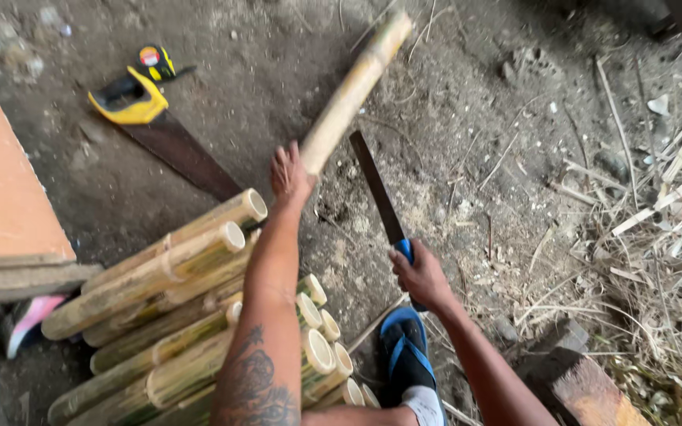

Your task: The person sits cross-legged on the ground and uses a knife to shave the outer layer off bamboo poles. They hold each pole with one hand and scrape the surface with the knife, rotating the pole to remove the green skin. Finished poles are placed in a nearby stack.

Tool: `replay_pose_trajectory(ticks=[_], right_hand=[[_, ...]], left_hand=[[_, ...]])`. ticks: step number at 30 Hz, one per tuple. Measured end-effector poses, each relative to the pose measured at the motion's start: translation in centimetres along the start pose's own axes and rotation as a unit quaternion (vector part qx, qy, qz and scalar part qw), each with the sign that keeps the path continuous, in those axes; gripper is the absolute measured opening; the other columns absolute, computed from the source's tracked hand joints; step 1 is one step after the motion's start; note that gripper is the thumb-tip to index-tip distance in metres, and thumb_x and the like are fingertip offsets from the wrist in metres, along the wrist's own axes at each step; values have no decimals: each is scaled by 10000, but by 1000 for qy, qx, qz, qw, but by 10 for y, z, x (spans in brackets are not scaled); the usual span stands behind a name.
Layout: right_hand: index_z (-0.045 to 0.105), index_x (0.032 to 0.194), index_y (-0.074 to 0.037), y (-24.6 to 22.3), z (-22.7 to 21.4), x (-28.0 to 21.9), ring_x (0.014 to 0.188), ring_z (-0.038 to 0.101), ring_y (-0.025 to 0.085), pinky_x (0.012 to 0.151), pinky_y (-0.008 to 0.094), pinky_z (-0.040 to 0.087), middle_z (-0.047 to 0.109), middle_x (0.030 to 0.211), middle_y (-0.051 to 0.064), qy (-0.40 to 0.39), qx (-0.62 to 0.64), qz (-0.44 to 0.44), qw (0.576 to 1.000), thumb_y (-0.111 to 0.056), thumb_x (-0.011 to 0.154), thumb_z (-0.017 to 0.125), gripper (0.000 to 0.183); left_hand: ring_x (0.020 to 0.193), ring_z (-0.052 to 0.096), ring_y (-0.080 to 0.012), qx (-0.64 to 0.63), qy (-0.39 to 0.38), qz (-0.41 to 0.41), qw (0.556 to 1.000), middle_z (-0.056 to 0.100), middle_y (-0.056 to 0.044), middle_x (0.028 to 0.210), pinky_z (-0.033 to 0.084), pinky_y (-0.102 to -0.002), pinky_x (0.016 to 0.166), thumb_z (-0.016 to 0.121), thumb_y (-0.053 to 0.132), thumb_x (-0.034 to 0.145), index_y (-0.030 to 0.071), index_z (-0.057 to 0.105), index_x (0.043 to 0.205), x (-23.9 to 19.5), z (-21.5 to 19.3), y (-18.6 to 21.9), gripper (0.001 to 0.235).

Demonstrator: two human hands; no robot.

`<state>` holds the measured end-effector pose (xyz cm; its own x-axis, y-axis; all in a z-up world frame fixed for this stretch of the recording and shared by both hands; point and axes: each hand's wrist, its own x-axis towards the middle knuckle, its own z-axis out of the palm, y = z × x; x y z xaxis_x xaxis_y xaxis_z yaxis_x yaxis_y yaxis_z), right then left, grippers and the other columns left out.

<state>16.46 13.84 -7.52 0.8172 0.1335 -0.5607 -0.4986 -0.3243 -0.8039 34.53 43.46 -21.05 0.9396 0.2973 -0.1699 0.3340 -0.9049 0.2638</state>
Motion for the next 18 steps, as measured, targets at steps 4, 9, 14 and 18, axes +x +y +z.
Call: replay_pose_trajectory(ticks=[4, 9, 14, 18], right_hand=[[541, 1077, -41, -7, 2, -1, 558, 570, 118, 479, 311, 497, 608, 735, 45, 9, 28, 1, 1000, -325, 985, 622, 309], [552, 1080, -28, -18, -14, -42, 564, 556, 115, 486, 313, 480, 598, 738, 59, 46, 59, -30, 997, -299, 988, 633, 298], [554, 1086, -46, -15, -50, -115, 570, 567, 105, 500, 303, 494, 608, 739, 40, 110, 123, -72, 984, -270, 980, 628, 258], [539, 1063, -19, 17, -89, -190, 571, 544, 109, 496, 297, 460, 601, 734, 44, 179, 154, -114, 965, -249, 1007, 628, 253]], left_hand=[[1138, 612, -395, -30, -57, -31, 997, 486, -199, 1374, 557, -485, 950, 893, 331, 763, 117, 362, 1507, -14, 17, 26, 939], [988, 662, -318, -142, 92, 119, 978, 482, -175, 1300, 622, -423, 723, 889, 279, 725, 103, 420, 1425, -45, -64, 72, 861], [1022, 674, -283, -345, 236, 308, 855, 466, -177, 1260, 691, -346, 707, 901, 224, 750, 58, 504, 1279, -94, -211, 168, 682], [1015, 684, -267, -335, 263, 416, 803, 568, -142, 1180, 640, -415, 800, 958, 372, 786, 53, 509, 1273, -165, -292, 236, 735]])
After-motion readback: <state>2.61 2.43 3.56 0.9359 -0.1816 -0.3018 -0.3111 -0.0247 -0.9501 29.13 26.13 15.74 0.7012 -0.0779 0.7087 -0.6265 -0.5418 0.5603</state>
